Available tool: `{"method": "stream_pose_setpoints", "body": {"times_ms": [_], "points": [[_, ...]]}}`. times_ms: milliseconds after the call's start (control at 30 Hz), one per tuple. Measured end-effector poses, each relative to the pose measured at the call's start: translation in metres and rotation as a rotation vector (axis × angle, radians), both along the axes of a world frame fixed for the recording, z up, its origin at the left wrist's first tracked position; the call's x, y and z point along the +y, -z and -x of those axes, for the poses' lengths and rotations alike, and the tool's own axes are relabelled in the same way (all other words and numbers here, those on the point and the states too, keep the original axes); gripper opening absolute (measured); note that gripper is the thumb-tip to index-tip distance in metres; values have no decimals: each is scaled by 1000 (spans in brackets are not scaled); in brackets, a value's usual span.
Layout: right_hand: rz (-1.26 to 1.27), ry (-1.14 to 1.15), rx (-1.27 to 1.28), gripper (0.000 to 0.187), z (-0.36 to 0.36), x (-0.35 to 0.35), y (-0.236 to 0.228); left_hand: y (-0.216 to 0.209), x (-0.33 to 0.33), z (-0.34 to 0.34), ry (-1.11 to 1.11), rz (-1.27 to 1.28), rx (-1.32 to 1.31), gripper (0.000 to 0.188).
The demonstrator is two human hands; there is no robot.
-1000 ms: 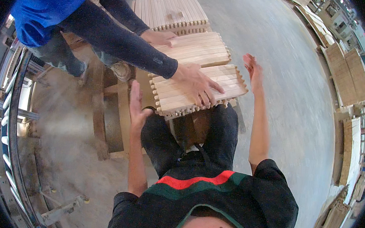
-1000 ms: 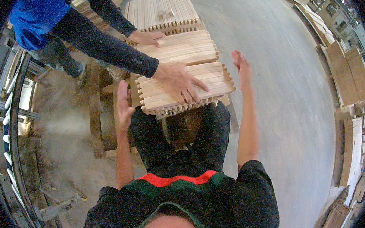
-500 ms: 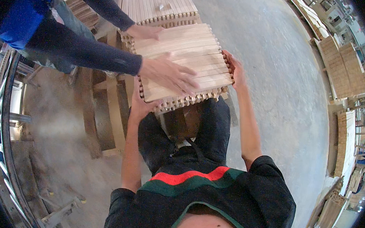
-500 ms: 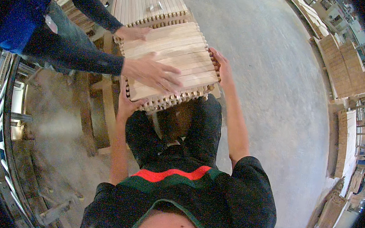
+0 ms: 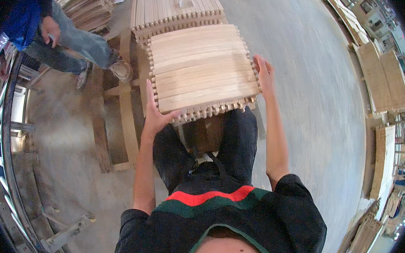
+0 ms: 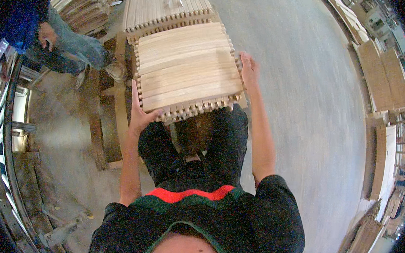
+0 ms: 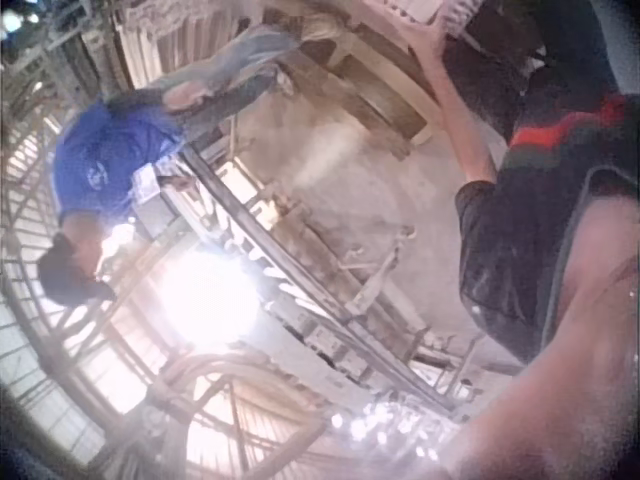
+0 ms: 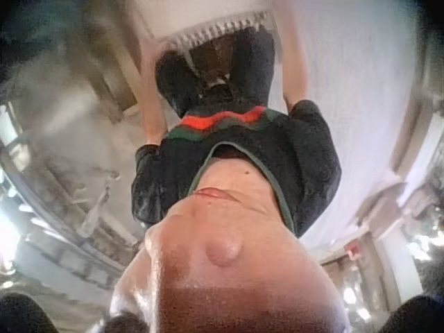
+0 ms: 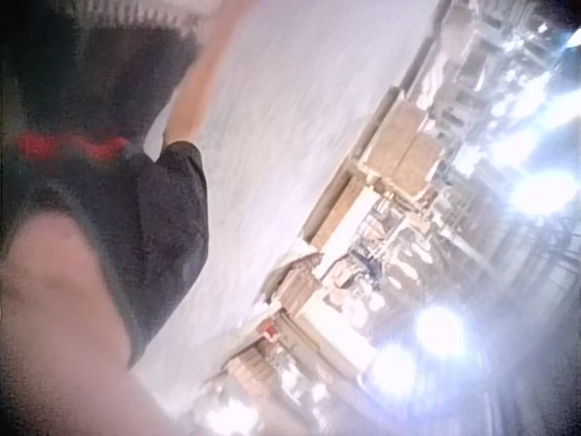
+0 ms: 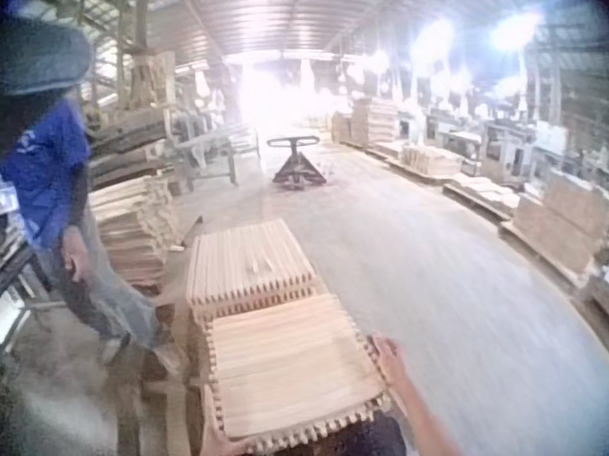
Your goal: The person sits on a low stool and repeatedly picks up stacks of small, light-colored wooden parts with pegs. They align the stacks and place them onto a larger pile on a wooden pallet. Another person assists by handing over stacks and adjusting the pile.
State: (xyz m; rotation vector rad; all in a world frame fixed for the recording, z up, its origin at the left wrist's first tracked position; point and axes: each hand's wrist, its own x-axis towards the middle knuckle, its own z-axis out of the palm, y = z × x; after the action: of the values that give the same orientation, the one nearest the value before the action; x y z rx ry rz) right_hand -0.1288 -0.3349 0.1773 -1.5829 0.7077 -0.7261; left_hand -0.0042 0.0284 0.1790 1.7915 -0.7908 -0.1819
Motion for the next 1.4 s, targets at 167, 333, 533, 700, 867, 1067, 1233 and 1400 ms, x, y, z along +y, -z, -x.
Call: {"method": "stream_pose_setpoints", "body": {"times_ms": [167, 333, 533, 700, 867, 1067, 1233, 1400], "points": [[755, -168, 10, 45, -92, 22, -68, -44, -34, 35, -4, -482, -712, 117], [1096, -369, 499, 59, -217, 35, -24, -27, -105, 43, 142, -618, -760, 106], [1046, -476, 609, 67, -221, 54, -25, -25, -108, 41, 69, -689, -755, 104], [942, -566, 643, 62, -221, 71, -40, -3, -106, 38, 49, -683, -747, 100], [1034, -503, 509, 56, -220, 71, -31, -8, -103, 39, -4, -723, -850, 102], [1038, -322, 343, 58, -211, 63, -29, -26, -102, 45, 83, -708, -746, 109], [1185, -380, 354, 67, -177, 78, -36, -21, -91, 38, 74, -646, -694, 108], [1140, -463, 610, 81, -151, 77, -33, -39, -84, 41, 142, -803, -677, 107]]}}
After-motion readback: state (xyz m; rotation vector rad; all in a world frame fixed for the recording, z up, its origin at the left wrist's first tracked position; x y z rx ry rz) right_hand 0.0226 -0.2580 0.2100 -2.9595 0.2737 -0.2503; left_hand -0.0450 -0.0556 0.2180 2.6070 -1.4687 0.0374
